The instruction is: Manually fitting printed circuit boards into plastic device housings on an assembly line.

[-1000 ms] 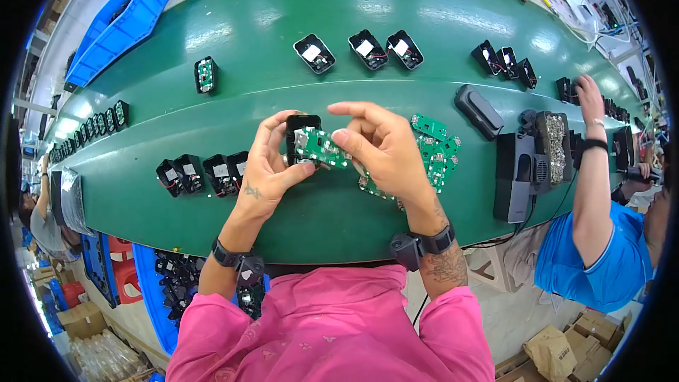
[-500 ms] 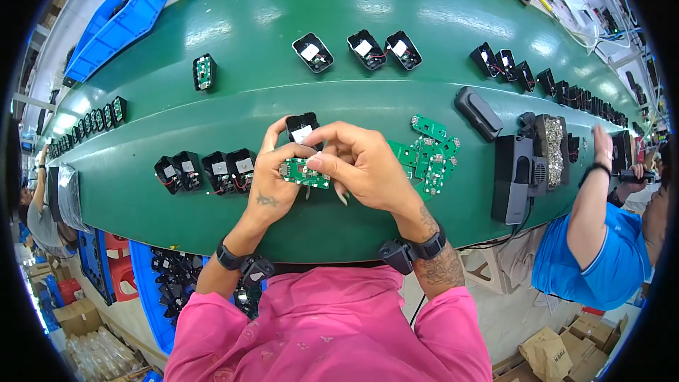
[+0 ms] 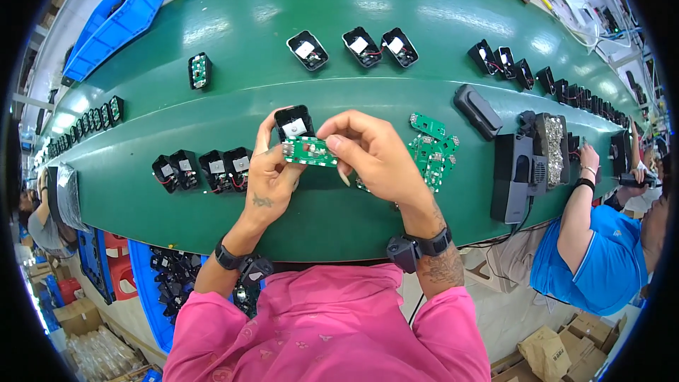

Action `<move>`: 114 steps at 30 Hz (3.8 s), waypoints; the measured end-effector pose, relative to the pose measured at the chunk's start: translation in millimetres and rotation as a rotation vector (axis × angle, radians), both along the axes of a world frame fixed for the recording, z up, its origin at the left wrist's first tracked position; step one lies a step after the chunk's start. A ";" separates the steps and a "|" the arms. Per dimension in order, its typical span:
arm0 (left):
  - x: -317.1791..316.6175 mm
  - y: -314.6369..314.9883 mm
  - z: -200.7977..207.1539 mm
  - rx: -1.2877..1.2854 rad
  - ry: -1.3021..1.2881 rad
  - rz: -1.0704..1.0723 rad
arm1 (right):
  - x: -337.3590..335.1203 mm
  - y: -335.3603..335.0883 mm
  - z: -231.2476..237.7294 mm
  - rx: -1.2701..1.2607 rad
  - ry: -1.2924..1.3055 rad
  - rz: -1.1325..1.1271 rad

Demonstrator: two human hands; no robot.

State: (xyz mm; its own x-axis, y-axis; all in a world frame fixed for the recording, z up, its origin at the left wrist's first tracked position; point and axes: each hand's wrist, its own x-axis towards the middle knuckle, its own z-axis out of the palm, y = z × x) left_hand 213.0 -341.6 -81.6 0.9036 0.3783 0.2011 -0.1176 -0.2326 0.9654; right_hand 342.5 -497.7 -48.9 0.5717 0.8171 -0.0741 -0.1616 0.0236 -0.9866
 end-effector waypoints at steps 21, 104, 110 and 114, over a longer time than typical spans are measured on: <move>9.4 -4.2 6.9 -0.452 0.035 -0.075 | 0.6 0.5 -7.5 -0.155 -0.322 -0.018; 21.3 -29.9 19.5 -0.468 0.022 0.113 | -9.8 -6.2 -14.8 -0.044 -0.917 -0.364; 17.6 -29.5 15.8 -0.230 -0.063 0.174 | -6.1 -7.6 -16.7 0.028 -0.843 -0.191; 15.3 -25.3 17.5 -0.075 -0.002 0.119 | -2.2 -13.7 -4.7 -0.034 -0.734 -0.101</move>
